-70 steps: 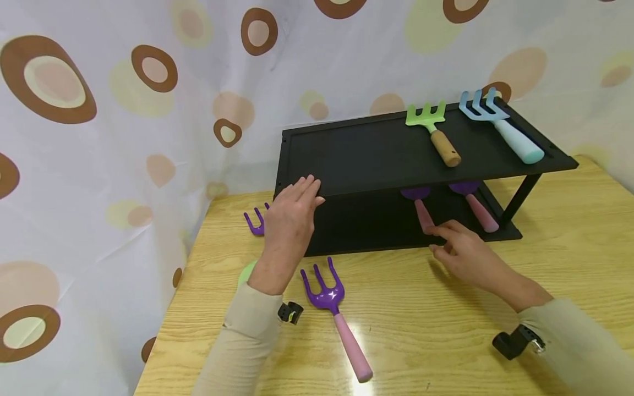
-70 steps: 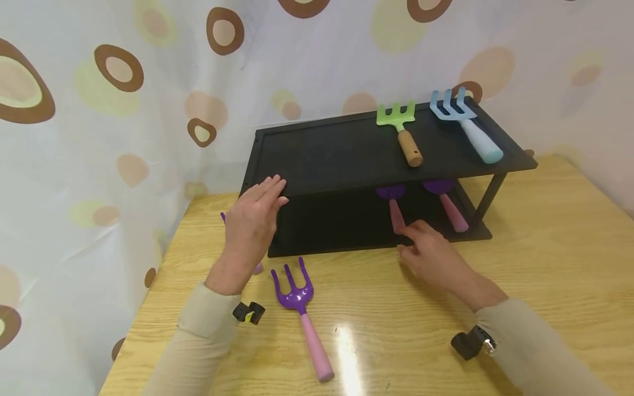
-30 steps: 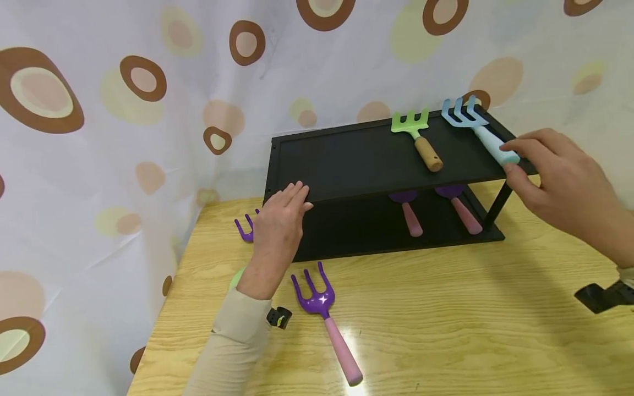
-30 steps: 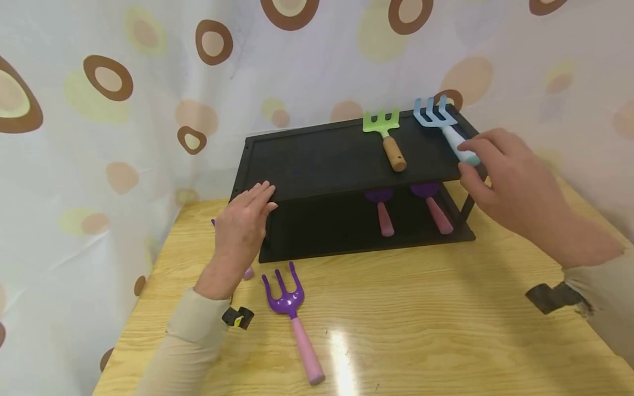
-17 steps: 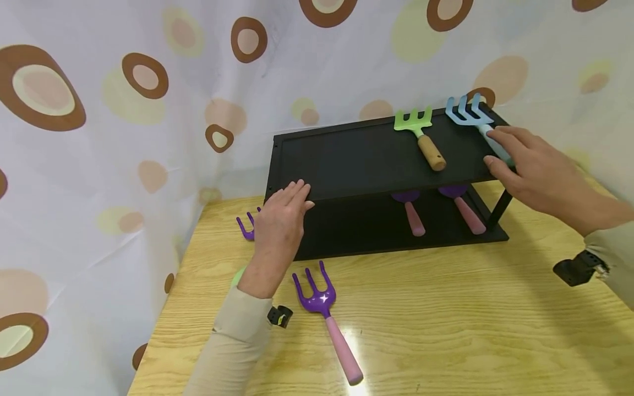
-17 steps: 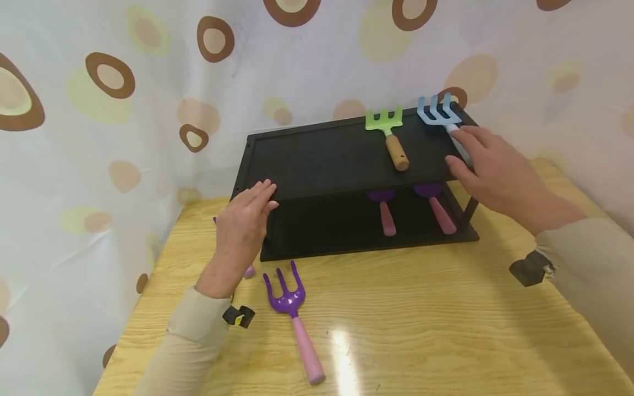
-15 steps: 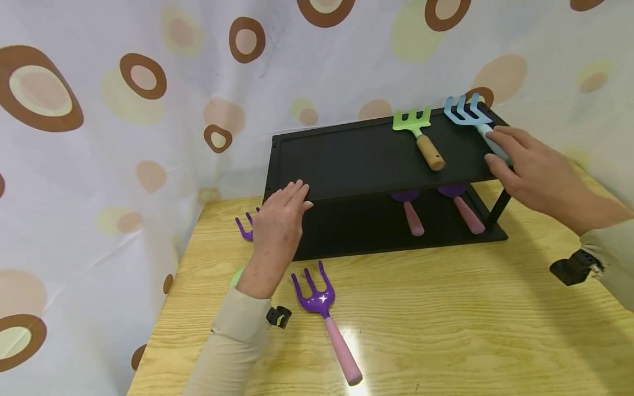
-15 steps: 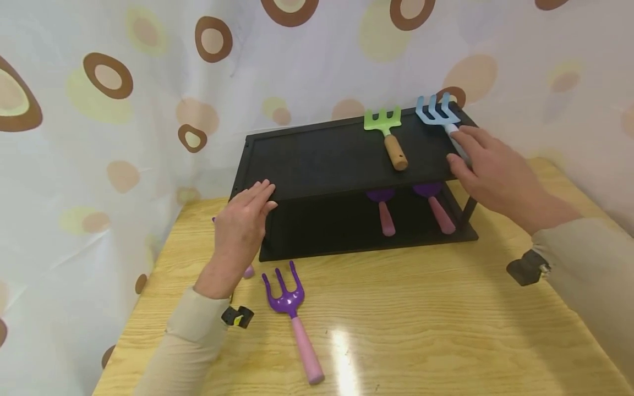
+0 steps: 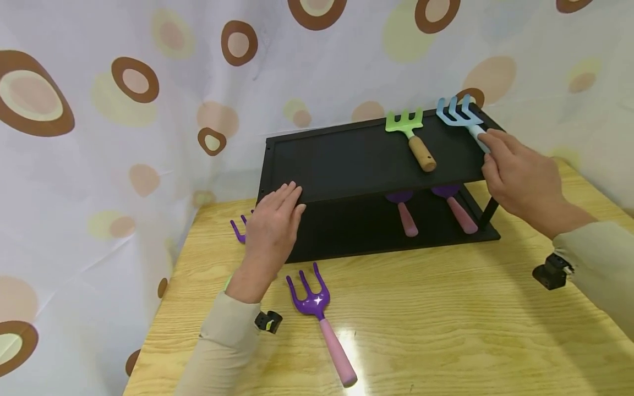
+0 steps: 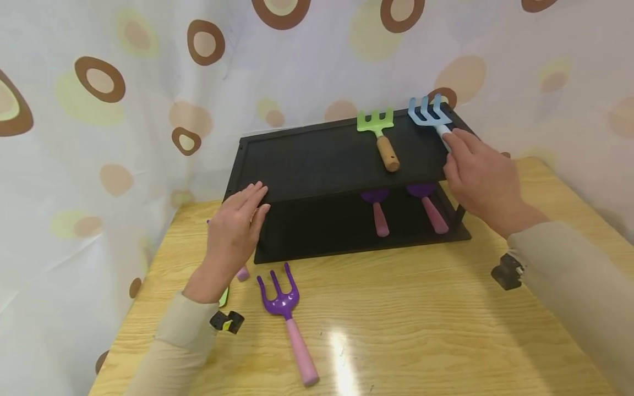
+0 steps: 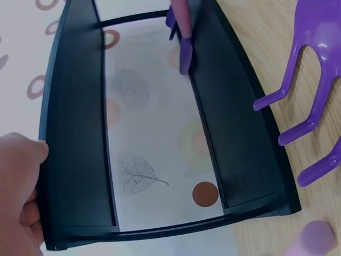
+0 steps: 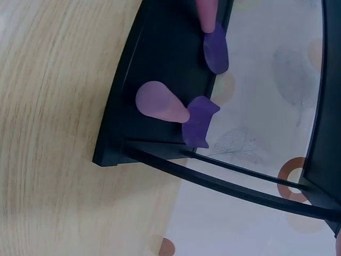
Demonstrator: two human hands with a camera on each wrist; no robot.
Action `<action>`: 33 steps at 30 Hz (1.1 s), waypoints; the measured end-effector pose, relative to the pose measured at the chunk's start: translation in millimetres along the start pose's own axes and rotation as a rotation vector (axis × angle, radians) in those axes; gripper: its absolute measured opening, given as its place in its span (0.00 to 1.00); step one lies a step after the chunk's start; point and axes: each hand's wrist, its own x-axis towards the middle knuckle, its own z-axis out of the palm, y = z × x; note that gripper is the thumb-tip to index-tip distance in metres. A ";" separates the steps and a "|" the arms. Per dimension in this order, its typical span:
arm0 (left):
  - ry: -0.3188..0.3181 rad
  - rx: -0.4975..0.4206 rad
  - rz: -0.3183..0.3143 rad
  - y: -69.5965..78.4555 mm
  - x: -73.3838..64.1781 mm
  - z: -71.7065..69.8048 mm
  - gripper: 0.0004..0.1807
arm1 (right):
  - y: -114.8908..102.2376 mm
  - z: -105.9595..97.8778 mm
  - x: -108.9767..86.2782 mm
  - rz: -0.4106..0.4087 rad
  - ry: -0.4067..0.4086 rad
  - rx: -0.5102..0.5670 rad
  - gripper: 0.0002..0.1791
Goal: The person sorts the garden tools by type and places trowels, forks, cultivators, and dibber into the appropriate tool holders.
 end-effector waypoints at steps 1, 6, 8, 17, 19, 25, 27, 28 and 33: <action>-0.007 -0.030 -0.004 -1.0 -0.1 -1.4 0.20 | -0.6 0.1 -0.2 0.001 0.014 -0.003 0.23; 0.058 -0.185 0.003 -7.0 -4.7 -7.8 0.18 | -2.3 1.7 0.5 0.020 0.021 -0.010 0.23; 0.109 -0.229 0.029 -8.4 -8.5 -10.7 0.17 | -2.5 1.9 0.1 0.023 0.020 -0.012 0.23; 0.210 -0.353 0.086 -10.2 -29.4 -24.1 0.13 | -1.9 1.9 0.1 0.029 -0.006 -0.030 0.23; 0.187 -0.377 0.088 -9.7 -35.7 -23.3 0.13 | -1.4 1.3 0.1 0.034 -0.017 -0.037 0.23; 0.046 -0.407 0.028 1.2 -58.2 -16.6 0.11 | -0.9 1.0 0.2 0.034 -0.019 -0.045 0.23; -0.026 -0.396 -0.001 7.5 -65.6 -14.0 0.09 | -1.0 1.1 -0.2 0.035 -0.020 -0.047 0.23; -0.065 -0.392 -0.022 10.7 -69.3 -12.3 0.08 | -1.2 0.9 0.1 0.034 -0.018 -0.048 0.23; -0.236 -0.371 -0.124 25.6 -83.4 -3.5 0.03 | -2.5 0.0 0.9 0.033 -0.020 -0.056 0.23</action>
